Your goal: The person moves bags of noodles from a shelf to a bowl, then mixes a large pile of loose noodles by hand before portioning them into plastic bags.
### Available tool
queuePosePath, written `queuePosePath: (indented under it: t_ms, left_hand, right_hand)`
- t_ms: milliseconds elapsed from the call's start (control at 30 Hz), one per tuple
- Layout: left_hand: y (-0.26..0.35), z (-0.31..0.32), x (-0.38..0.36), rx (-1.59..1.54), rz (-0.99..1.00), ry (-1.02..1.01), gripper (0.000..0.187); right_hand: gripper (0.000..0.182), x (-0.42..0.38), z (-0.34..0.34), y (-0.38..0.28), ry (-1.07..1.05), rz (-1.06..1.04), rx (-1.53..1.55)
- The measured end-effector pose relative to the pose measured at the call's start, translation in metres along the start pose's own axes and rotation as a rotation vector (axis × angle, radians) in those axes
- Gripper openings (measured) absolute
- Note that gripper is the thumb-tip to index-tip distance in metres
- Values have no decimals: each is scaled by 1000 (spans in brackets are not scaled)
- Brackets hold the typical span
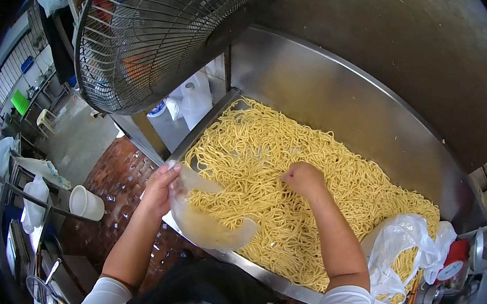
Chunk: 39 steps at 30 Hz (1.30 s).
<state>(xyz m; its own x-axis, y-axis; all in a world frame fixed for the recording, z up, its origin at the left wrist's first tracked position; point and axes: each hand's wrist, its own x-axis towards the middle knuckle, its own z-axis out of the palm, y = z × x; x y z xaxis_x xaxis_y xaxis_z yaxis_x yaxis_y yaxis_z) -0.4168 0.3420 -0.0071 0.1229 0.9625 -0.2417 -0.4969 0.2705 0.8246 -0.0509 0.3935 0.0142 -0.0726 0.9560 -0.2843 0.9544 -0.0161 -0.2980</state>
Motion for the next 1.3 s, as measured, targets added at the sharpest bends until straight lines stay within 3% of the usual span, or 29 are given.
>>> queuePosePath:
  t_ms: [33,100,167,233,300,367,467,500,533,567,600,667,733,800,833,900,933,967,1000,1067,1200,1300]
  left_hand:
    - [2,-2,0,-94,-74,-85,17]
    - [8,2,-5,-21,-122,-65,18]
    - [9,5,-12,56,-173,-42,19]
    - [9,7,-14,300,15,97,21]
    - [12,-4,-16,329,56,91,23]
    - [9,-16,-15,361,95,84,25]
    - [5,-26,-8,100,166,-72,28]
    - [9,-25,-10,-107,66,-227,28]
    - [11,-24,-13,-315,-36,-380,30]
    - [16,-23,-14,-314,-35,-378,30]
    - [22,-20,-14,-279,-120,-423,35]
    - [29,-11,-19,-241,-213,-472,46]
    - [31,6,-22,-56,-219,-446,66]
    - [21,29,-17,88,-158,-441,70]
    - [14,41,-15,230,-101,-427,75]
    - [-22,43,15,371,-5,-486,67]
    - [-34,48,25,740,171,-513,62]
    - [-41,54,32,1106,352,-528,57]
    - [-47,61,35,1106,355,-532,57]
    - [-56,71,39,1666,211,-564,48]
    - [-91,63,44,1694,289,-499,55]
    - [-100,63,39,1543,148,-453,59]
  right_hand:
    - [24,1,9,-1,1,0,-1]
    - [19,6,43,1,105,-219,-46]
    - [20,13,60,-3,20,-141,-155]
    - [21,22,60,5,-145,-50,-208]
    - [20,8,32,18,-45,-190,-37]
    - [16,4,-1,20,-117,-21,560]
    - [12,8,-20,33,-116,-49,685]
    - [12,11,-21,38,-115,-50,685]
    - [11,17,-21,43,87,-92,565]
    - [12,22,-20,48,285,-133,442]
    - [12,28,-22,58,282,-132,444]
    - [15,36,-25,76,525,-75,220]
    - [17,27,-32,78,455,-16,214]
    - [19,20,-35,76,383,39,207]
    - [21,16,-31,69,272,97,78]
    - [28,9,-14,45,87,128,-265]
    - [32,7,-2,27,14,99,-480]
    - [31,1,12,16,96,-61,-375]
    - [30,-5,30,7,178,-221,-267]
    - [26,4,80,-1,186,-443,-12]
    - [25,-18,82,-29,-38,-312,64]
    - [22,-29,87,-18,-74,-347,184]
